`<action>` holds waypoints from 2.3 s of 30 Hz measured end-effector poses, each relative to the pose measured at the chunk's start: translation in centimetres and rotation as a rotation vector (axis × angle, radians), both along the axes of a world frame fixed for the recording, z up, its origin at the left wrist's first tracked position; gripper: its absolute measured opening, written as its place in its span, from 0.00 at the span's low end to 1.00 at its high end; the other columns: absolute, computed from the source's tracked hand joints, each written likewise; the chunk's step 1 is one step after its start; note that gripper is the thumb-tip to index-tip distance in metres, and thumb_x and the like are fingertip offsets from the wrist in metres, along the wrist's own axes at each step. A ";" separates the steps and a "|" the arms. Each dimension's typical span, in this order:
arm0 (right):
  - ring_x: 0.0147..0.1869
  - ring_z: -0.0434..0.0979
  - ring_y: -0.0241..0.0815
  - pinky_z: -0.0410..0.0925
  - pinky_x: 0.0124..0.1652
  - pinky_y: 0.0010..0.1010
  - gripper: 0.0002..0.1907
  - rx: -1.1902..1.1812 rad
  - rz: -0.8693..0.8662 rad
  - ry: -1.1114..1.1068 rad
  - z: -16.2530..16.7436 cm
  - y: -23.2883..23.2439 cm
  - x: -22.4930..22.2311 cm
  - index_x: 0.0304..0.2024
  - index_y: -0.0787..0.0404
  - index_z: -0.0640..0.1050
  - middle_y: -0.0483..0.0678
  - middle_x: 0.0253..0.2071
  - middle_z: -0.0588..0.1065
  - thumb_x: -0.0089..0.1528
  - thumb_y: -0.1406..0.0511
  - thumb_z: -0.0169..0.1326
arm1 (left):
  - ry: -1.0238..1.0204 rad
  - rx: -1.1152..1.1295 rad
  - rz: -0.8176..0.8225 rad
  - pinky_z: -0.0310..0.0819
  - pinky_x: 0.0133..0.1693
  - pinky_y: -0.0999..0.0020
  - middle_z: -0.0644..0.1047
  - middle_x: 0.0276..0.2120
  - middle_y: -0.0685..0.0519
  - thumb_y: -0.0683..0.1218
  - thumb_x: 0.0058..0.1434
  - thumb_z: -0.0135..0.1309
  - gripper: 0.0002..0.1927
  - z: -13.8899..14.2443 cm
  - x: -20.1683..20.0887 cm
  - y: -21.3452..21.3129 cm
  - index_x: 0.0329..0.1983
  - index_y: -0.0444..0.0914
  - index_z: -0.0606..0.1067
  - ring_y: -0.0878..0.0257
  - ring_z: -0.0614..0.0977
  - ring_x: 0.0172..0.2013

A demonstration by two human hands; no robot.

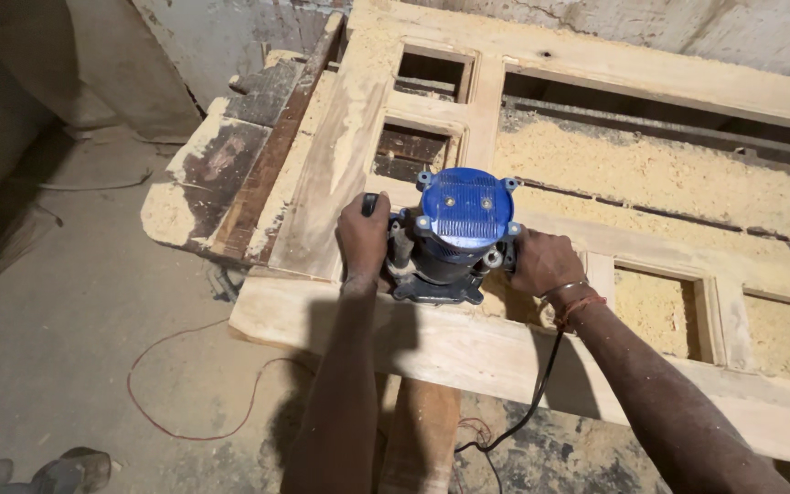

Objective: The person uses a handheld electric router to shape and smooth the edges of a wooden frame with multiple rectangular cutouts. The router is guided along the frame's edges and around the openings, removing material and creating a finished profile.

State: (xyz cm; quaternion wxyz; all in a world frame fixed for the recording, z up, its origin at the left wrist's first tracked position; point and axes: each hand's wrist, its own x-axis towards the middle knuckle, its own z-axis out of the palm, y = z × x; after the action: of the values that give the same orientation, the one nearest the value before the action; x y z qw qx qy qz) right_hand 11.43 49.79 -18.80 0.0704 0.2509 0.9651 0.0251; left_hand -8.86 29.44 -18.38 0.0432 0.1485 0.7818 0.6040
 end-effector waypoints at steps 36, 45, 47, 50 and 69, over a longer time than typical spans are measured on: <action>0.35 0.83 0.54 0.78 0.39 0.42 0.22 -0.033 -0.090 -0.099 0.6 -0.8 0.6 0.42 0.60 0.79 0.56 0.33 0.81 0.52 0.53 0.65 | 0.036 -0.103 0.017 0.73 0.39 0.53 0.82 0.28 0.43 0.55 0.62 0.55 0.18 -1.0 0.6 0.2 0.30 0.35 0.79 0.43 0.83 0.34; 0.36 0.83 0.59 0.76 0.39 0.46 0.28 -0.024 -0.020 0.003 0.3 -0.6 0.9 0.51 0.63 0.74 0.58 0.34 0.80 0.49 0.59 0.63 | 0.061 -0.093 0.020 0.73 0.37 0.50 0.81 0.28 0.41 0.54 0.62 0.56 0.17 -1.2 0.5 0.3 0.31 0.34 0.79 0.40 0.81 0.34; 0.37 0.82 0.60 0.76 0.40 0.46 0.27 -0.062 -0.061 -0.030 0.2 -0.7 1.0 0.50 0.63 0.73 0.59 0.35 0.80 0.51 0.57 0.62 | 0.073 -0.078 0.008 0.73 0.37 0.50 0.81 0.28 0.40 0.54 0.62 0.55 0.17 -1.2 0.5 0.2 0.31 0.35 0.79 0.40 0.82 0.33; 0.37 0.82 0.61 0.76 0.40 0.46 0.26 -0.054 -0.064 0.017 -0.2 -0.7 1.8 0.49 0.64 0.74 0.59 0.34 0.80 0.50 0.59 0.61 | 0.022 -0.059 -0.050 0.73 0.36 0.52 0.81 0.27 0.41 0.53 0.62 0.55 0.17 -1.1 0.5 0.5 0.32 0.34 0.79 0.42 0.83 0.31; 0.30 0.83 0.54 0.76 0.33 0.42 0.43 -0.095 -0.183 -0.064 1.9 -5.2 3.3 0.44 0.48 0.80 0.53 0.28 0.81 0.43 0.27 0.55 | 0.066 0.124 -0.171 0.73 0.32 0.55 0.80 0.25 0.39 0.48 0.63 0.57 0.15 -1.4 1.1 0.0 0.31 0.29 0.77 0.44 0.82 0.26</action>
State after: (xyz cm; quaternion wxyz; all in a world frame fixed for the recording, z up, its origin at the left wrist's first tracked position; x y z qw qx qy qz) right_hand 14.78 44.64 -16.88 0.1151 0.3337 0.9354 -0.0193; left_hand -7.80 29.48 -19.83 0.0595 0.2367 0.7283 0.6403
